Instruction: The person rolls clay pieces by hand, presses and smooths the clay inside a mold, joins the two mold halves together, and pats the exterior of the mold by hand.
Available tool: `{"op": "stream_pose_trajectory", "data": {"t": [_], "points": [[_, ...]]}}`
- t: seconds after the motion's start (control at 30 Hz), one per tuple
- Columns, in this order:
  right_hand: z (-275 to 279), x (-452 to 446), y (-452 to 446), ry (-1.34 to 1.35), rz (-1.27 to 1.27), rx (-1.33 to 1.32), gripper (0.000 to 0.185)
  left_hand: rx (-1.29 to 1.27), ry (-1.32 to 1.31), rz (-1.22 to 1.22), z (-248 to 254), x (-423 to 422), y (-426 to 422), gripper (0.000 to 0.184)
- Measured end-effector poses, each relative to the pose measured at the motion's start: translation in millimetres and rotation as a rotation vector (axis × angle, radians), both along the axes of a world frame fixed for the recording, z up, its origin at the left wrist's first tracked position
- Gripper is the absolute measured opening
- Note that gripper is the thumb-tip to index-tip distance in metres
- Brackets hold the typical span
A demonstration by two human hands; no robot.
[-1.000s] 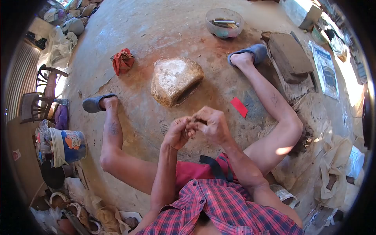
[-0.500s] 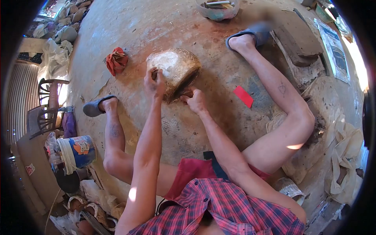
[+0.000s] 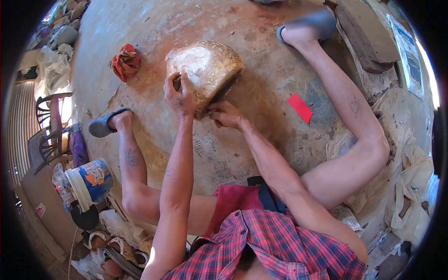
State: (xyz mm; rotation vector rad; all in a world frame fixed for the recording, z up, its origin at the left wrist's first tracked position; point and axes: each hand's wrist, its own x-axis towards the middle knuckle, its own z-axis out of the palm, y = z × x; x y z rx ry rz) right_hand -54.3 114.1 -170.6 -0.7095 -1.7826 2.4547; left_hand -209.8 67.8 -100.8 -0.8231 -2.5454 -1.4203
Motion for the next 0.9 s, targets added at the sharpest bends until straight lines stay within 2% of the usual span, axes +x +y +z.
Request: {"op": "stream_pose_trajectory", "data": {"t": [0.1, 0.17, 0.23, 0.3, 0.4, 0.43, 0.5, 0.63, 0.7, 0.8, 0.9], "points": [[-8.7, -4.4, 4.3, -0.020, 0.152, 0.083, 0.047, -0.001, -0.028, 0.013, -0.6, 0.7, 1.6, 0.025], [-14.4, -9.9, -1.5, -0.039, 0.152, 0.112, 0.050, 0.041, -0.061, -0.008, -4.4, -4.3, 2.3, 0.025], [-1.5, -7.8, 9.1, -0.057, 0.159, 0.171, 0.053, -0.018, 0.017, 0.007, -2.9, 0.0, 2.5, 0.026], [12.8, -9.8, 22.3, -0.053, 0.340, 0.278, 0.057, -0.022, 0.045, 0.000, -0.1, 1.6, -0.4, 0.026], [19.5, 3.8, 12.2, -0.077, 0.247, 0.316, 0.060, -0.016, 0.063, -0.015, -1.0, -2.1, 3.3, 0.025], [14.7, 3.9, 4.9, -0.077, 0.249, 0.308, 0.060, -0.011, 0.048, -0.015, -2.4, -0.9, 0.4, 0.025], [6.6, 0.7, -9.7, -0.032, -0.001, 0.031, 0.055, -0.019, 0.032, -0.014, -3.4, -0.5, -3.1, 0.025], [-1.6, -9.9, -4.2, -0.125, 0.048, -0.038, 0.050, 0.017, -0.038, -0.014, -0.2, 1.3, -1.1, 0.025], [0.8, -9.3, -9.2, -0.114, 0.059, -0.174, 0.044, -0.005, -0.006, -0.017, -2.1, -0.8, -1.9, 0.024], [22.8, -13.1, -5.9, -0.072, 0.128, -0.178, 0.053, 0.008, -0.010, -0.055, -4.0, -12.2, -4.3, 0.023], [34.7, -28.7, 0.0, -0.173, 0.296, 0.055, 0.055, 0.003, -0.080, -0.111, -9.6, -23.6, -12.5, 0.022]]}}
